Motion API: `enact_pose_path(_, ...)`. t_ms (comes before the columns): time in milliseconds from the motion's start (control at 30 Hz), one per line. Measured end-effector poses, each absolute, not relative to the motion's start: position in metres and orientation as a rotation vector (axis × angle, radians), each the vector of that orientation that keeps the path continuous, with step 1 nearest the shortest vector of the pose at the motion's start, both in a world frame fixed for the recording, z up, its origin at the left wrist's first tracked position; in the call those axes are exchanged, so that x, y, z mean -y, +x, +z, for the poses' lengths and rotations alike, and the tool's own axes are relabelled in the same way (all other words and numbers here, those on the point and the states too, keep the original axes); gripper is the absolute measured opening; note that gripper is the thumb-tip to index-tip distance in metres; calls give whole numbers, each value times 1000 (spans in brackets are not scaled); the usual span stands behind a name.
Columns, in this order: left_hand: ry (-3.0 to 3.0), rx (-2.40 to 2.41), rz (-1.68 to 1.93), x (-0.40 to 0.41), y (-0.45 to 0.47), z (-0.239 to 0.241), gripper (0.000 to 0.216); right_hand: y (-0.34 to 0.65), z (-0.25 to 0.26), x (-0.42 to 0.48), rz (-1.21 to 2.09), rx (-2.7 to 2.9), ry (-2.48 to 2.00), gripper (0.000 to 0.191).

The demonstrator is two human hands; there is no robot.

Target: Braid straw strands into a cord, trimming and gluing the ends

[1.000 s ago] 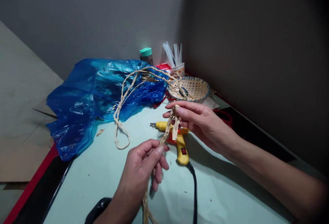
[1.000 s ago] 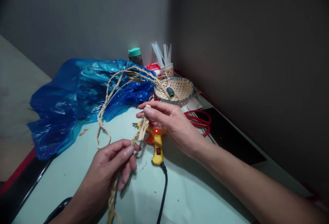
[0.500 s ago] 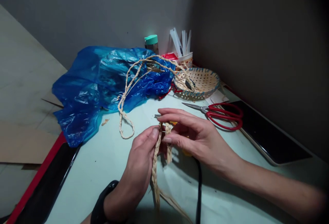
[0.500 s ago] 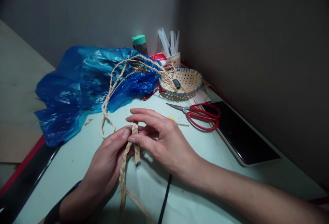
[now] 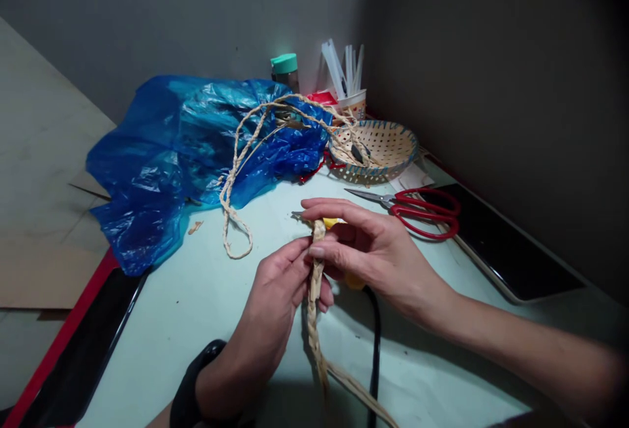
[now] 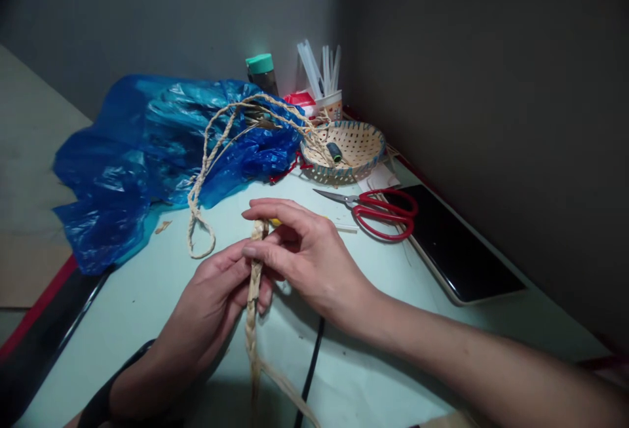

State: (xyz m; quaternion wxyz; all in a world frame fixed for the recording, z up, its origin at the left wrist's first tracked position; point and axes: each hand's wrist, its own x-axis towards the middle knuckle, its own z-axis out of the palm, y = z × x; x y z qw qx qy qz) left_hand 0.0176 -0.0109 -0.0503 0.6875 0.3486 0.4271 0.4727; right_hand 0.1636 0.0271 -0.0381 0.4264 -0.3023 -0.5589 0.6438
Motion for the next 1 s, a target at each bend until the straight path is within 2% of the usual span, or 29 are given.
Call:
enact_pose_path(133, 740, -869, 1087, 12, 17, -48, 25, 164, -38, -28, 1589, 1399, -775, 34)
enact_pose_path(400, 822, -945, 1013, 12, 23, -46, 24, 167, -42, -33, 1058, 1678, -850, 26)
enact_pose_path(600, 845, -1070, 1081, 12, 25, -47, 24, 177, -31, -35, 844, 1852, -846, 37)
enact_pose_path(700, 947, -1153, 1089, 15, 25, -43, 24, 180, -24, -40, 970, 1776, -954, 37)
enact_pose_path(867, 1122, -1307, 1092, 19, 26, -40, 17, 179, -22, -45, 1488, 1620, -868, 37)
enact_pose_path(1000, 1198, -1311, 955, 20, 25, -39, 19, 177, -26, -46, 1551, 1471, -861, 27)
